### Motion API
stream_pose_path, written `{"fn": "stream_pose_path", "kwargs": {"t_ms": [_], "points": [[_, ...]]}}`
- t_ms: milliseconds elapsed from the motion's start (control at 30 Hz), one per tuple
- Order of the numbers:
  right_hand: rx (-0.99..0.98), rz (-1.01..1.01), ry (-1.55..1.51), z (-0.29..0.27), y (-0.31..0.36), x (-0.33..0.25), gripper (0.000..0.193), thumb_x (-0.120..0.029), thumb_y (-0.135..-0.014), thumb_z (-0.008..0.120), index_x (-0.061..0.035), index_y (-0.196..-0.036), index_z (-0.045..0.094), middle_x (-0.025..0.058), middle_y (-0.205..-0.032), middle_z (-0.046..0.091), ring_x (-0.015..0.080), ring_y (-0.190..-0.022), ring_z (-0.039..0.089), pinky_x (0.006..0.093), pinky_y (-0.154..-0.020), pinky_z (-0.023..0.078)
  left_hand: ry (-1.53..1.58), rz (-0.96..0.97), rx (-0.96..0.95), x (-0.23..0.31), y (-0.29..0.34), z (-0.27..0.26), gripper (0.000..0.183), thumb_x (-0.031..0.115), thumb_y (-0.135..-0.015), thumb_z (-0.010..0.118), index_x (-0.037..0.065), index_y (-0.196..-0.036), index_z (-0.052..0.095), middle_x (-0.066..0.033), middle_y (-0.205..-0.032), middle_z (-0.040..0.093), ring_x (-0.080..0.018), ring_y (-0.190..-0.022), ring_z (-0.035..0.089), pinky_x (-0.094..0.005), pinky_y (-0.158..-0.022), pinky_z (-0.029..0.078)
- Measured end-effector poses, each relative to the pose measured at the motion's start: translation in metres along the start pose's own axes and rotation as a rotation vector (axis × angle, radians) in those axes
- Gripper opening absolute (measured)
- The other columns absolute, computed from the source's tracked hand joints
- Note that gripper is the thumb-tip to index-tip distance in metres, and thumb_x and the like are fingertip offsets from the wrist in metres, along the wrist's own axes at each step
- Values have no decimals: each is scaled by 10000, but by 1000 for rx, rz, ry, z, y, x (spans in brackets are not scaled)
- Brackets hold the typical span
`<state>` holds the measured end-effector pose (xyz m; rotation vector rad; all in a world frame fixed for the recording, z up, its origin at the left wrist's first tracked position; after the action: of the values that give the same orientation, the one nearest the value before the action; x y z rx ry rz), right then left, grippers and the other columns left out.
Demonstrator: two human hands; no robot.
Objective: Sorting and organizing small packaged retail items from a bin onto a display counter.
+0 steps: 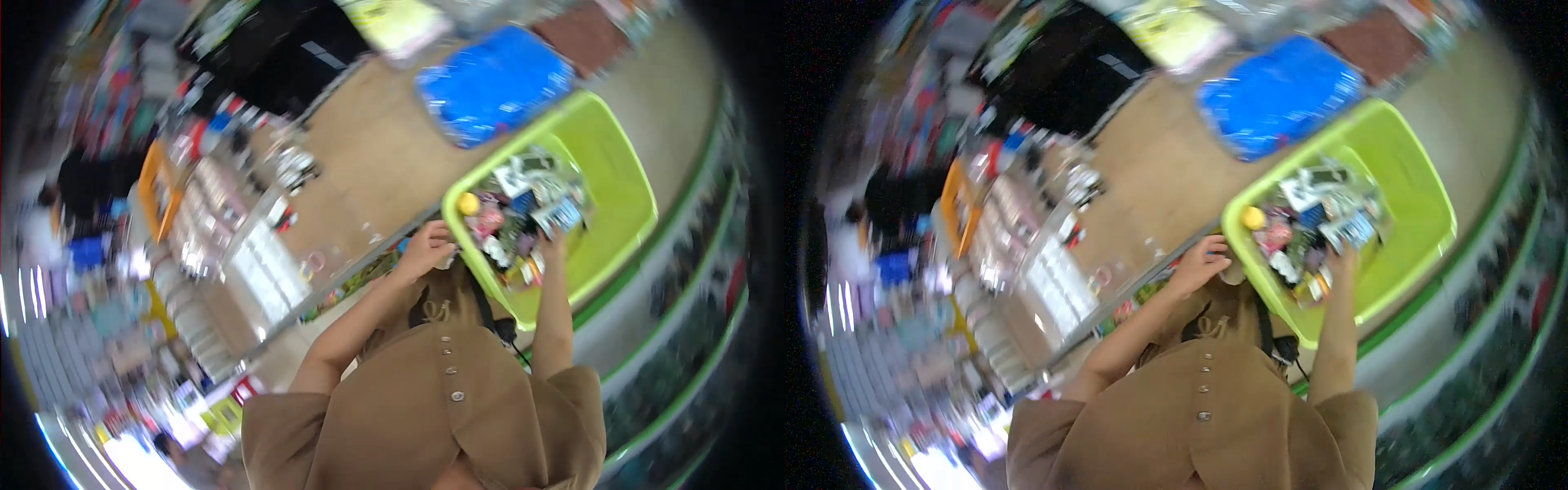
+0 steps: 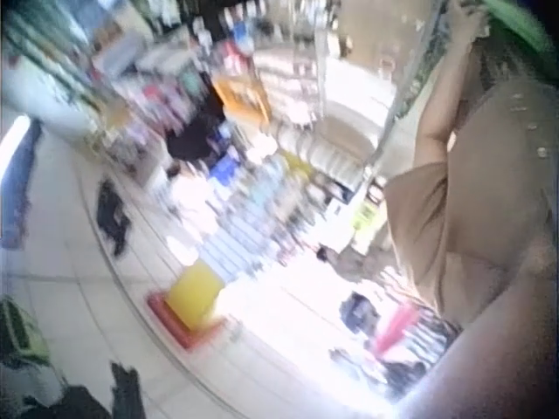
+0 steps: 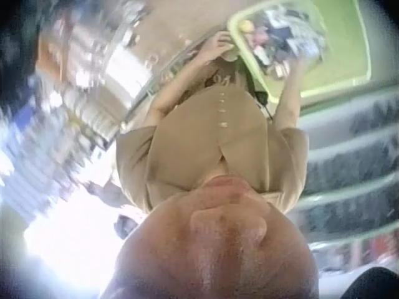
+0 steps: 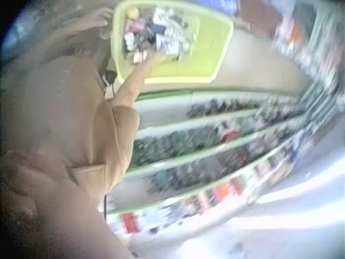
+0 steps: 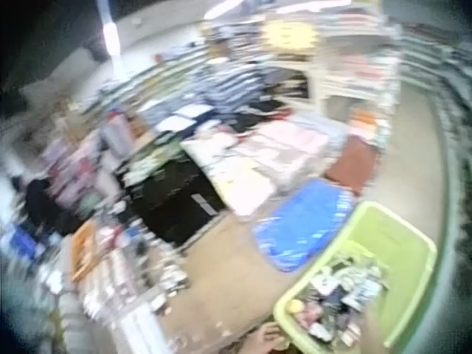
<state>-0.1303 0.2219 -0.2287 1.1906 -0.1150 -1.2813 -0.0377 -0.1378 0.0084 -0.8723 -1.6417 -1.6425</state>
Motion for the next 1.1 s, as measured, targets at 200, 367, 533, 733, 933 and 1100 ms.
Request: {"fn": "stream_pose_path", "kwargs": {"t_ms": [200, 367, 533, 733, 933, 1100], "points": [[251, -29, 408, 0, 22, 0, 350, -70, -740, 540, -20, -1079, 467, 147, -983, 518, 256, -855, 527, 383, -719, 467, 110, 21, 274, -32, 32, -78, 465, 145, -765, 616, 41, -1179, 430, -108, -1107, 512, -159, -904, 551, -294, -783, 452], [-12, -416, 890, 125, 121, 17, 440, -50, -729, 547, 32, -1134, 396, 160, -1022, 504, 236, -863, 519, 338, -700, 450, 255, 55, 563, -42, 56, -156, 380, 126, -751, 604, 19, -1097, 489, -74, -1002, 574, -138, -866, 572, -271, -753, 459], [-504, -594, 1081, 258, 213, 93, 407, -13, -773, 511, -17, -1166, 407, 131, -1041, 487, 198, -889, 489, 290, -772, 412, 198, 144, 751, -39, 79, -237, 362, 119, -761, 596, 28, -1097, 496, -74, -1011, 574, -140, -888, 562, -272, -769, 451], [-872, -859, 1425, 380, 241, 215, 441, 29, -695, 539, -15, -1123, 439, 153, -1099, 467, 277, -983, 475, 348, -822, 408, 73, 209, 915, -4, 78, -337, 365, 115, -758, 598, 31, -1101, 504, -94, -1049, 568, -166, -935, 552, -292, -809, 437], [-902, -1298, 1627, 434, 241, 281, 379, -52, -729, 547, -27, -1094, 452, 191, -1182, 429, 369, -1103, 388, 443, -914, 325, -334, 391, 1041, 14, 33, -424, 434, 118, -722, 610, 29, -1128, 485, -150, -1062, 559, -265, -983, 541, -349, -847, 423], [-820, -1444, 1680, 428, 237, 296, 358, -81, -734, 537, -34, -1080, 460, 188, -1218, 413, 361, -1132, 378, 469, -903, 314, -606, 405, 931, 31, -13, -454, 534, 142, -675, 640, 29, -1165, 456, -184, -1086, 519, -330, -1031, 482, -381, -896, 384]]}}
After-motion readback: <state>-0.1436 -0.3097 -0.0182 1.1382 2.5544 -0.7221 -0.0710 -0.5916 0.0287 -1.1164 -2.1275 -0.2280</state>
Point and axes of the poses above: each hand's wrist, its own y-axis away from the middle knuckle, its own z-axis out of the palm, x = y × z, the point moved 7 cm from there along -y, towards the middle knuckle
